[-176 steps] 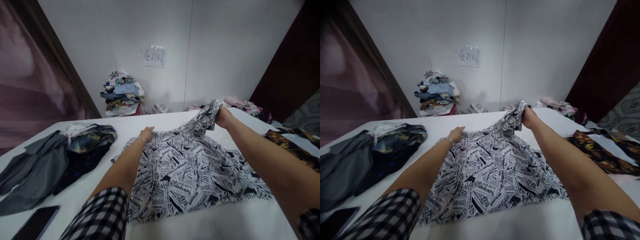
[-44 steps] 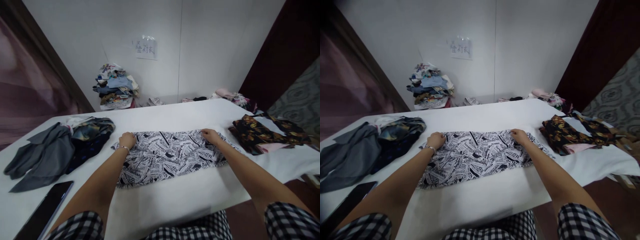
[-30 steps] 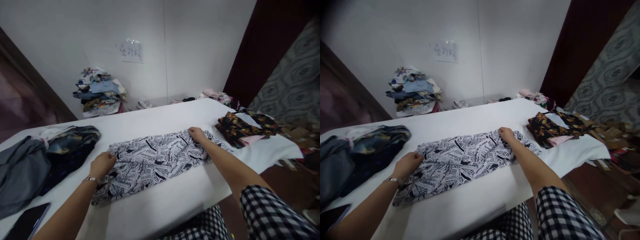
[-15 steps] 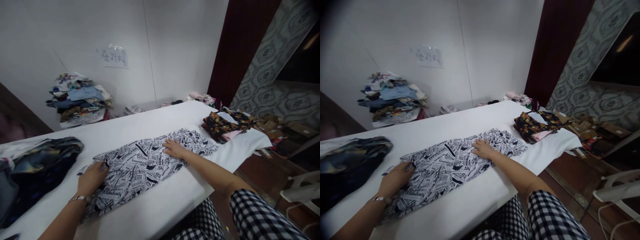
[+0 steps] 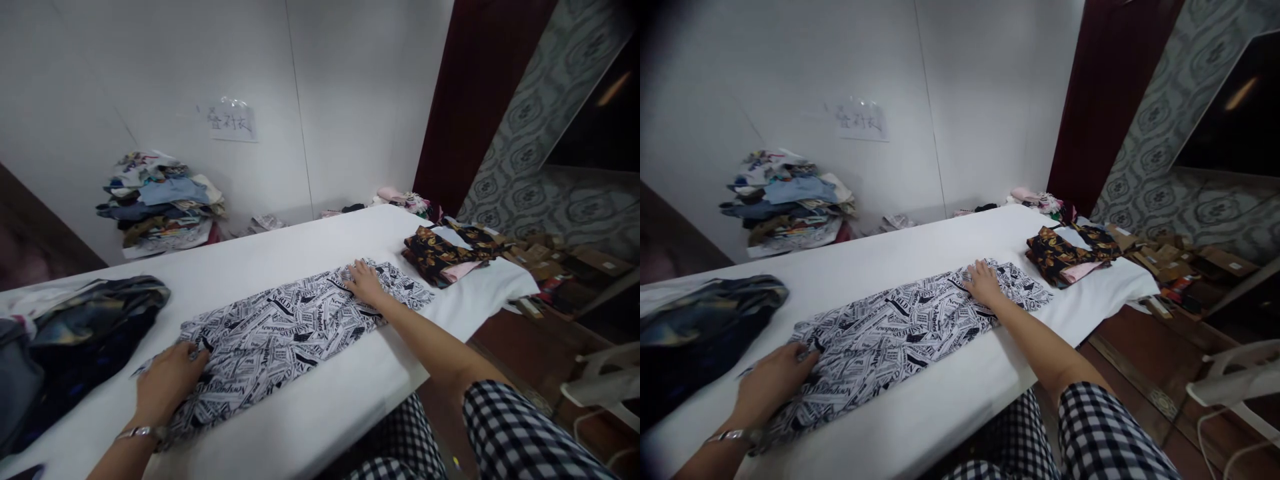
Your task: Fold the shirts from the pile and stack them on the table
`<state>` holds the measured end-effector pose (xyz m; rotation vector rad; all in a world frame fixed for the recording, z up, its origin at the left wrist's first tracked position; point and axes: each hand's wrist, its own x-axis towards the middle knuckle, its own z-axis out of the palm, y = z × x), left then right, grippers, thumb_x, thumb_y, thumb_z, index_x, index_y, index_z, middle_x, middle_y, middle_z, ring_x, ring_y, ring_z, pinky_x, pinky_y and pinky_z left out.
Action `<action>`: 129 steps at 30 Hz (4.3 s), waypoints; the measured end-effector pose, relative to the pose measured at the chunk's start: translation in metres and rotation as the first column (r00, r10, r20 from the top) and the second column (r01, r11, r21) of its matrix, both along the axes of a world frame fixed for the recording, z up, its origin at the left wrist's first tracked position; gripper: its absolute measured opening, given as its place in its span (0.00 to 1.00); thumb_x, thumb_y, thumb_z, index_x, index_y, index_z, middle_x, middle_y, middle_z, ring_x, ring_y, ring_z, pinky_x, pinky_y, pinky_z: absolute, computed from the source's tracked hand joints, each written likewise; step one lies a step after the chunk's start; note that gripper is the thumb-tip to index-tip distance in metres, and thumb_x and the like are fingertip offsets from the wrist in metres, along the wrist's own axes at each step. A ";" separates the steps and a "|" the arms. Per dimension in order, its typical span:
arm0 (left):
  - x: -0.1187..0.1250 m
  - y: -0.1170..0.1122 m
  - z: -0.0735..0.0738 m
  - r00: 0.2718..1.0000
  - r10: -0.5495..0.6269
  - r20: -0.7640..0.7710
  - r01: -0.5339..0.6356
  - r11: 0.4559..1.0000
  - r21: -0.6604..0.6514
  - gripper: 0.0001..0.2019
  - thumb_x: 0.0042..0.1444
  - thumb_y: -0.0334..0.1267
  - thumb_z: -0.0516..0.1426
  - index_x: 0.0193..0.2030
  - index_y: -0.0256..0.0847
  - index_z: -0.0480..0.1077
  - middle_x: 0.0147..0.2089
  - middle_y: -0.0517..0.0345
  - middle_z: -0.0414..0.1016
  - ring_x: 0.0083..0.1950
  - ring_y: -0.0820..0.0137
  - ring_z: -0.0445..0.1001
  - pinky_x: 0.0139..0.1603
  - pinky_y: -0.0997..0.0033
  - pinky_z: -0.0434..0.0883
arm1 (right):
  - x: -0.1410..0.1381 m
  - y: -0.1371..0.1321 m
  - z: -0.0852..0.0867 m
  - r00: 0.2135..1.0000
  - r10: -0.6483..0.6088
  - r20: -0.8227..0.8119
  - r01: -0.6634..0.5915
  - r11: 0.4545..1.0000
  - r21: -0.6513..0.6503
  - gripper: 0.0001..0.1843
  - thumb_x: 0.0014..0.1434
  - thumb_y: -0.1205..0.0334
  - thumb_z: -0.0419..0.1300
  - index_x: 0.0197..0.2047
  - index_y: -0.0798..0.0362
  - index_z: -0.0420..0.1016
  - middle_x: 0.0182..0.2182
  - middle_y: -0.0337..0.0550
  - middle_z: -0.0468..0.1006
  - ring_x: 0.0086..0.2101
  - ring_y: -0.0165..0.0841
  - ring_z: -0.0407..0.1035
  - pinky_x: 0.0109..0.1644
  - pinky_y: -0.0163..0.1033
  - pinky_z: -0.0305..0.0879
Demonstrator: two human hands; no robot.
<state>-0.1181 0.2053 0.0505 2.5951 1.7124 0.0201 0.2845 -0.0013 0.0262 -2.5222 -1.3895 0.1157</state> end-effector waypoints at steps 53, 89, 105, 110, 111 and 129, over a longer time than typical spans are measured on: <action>0.008 -0.029 -0.012 0.767 0.357 0.534 -0.212 0.925 -0.315 0.31 0.54 0.51 0.58 0.59 0.31 0.63 0.61 0.32 0.68 0.60 0.54 0.68 0.55 0.63 0.65 | -0.198 0.077 -0.026 0.838 0.546 -0.027 -0.543 0.825 -0.155 0.36 0.66 0.40 0.40 0.71 0.48 0.50 0.71 0.46 0.42 0.69 0.44 0.34 0.69 0.58 0.32; 0.121 -0.132 -0.014 0.786 -0.225 0.576 0.266 0.964 0.014 0.27 0.60 0.52 0.52 0.61 0.36 0.65 0.63 0.42 0.67 0.65 0.56 0.64 0.65 0.54 0.58 | -0.132 0.053 -0.012 -0.095 0.329 -0.940 0.486 0.839 0.245 0.21 0.52 0.50 0.62 0.48 0.48 0.75 0.46 0.42 0.80 0.53 0.40 0.70 0.57 0.47 0.67; 0.129 -0.124 0.014 0.253 0.330 0.910 0.540 0.732 -0.415 0.18 0.58 0.42 0.58 0.54 0.42 0.70 0.56 0.49 0.73 0.54 0.62 0.72 0.51 0.60 0.74 | -0.069 0.045 -0.003 0.317 0.239 -0.918 0.475 0.798 0.372 0.27 0.48 0.61 0.66 0.53 0.50 0.73 0.57 0.49 0.72 0.51 0.41 0.70 0.50 0.46 0.72; 0.143 -0.096 0.009 0.637 -0.035 0.770 0.320 0.921 -0.223 0.14 0.60 0.38 0.53 0.51 0.42 0.72 0.54 0.52 0.74 0.45 0.65 0.75 0.54 0.60 0.71 | -0.039 0.069 -0.001 0.628 0.094 -0.772 0.347 0.855 0.386 0.26 0.48 0.62 0.63 0.53 0.52 0.74 0.58 0.52 0.70 0.52 0.43 0.70 0.50 0.48 0.71; 0.148 -0.090 0.010 0.680 -0.106 0.726 0.324 0.931 -0.168 0.15 0.60 0.37 0.53 0.52 0.42 0.72 0.56 0.52 0.72 0.46 0.65 0.75 0.54 0.60 0.70 | -0.035 0.075 0.000 0.659 0.077 -0.748 0.328 0.866 0.378 0.27 0.47 0.62 0.64 0.53 0.52 0.74 0.57 0.52 0.71 0.53 0.44 0.69 0.53 0.49 0.69; 0.204 0.018 0.004 0.861 -0.331 0.387 0.436 0.872 -0.224 0.19 0.48 0.42 0.60 0.49 0.45 0.74 0.54 0.51 0.76 0.60 0.56 0.68 0.63 0.59 0.57 | -0.044 0.090 0.007 0.840 0.356 -0.410 -0.131 0.866 0.483 0.16 0.50 0.66 0.61 0.42 0.46 0.81 0.33 0.40 0.80 0.38 0.40 0.72 0.50 0.44 0.66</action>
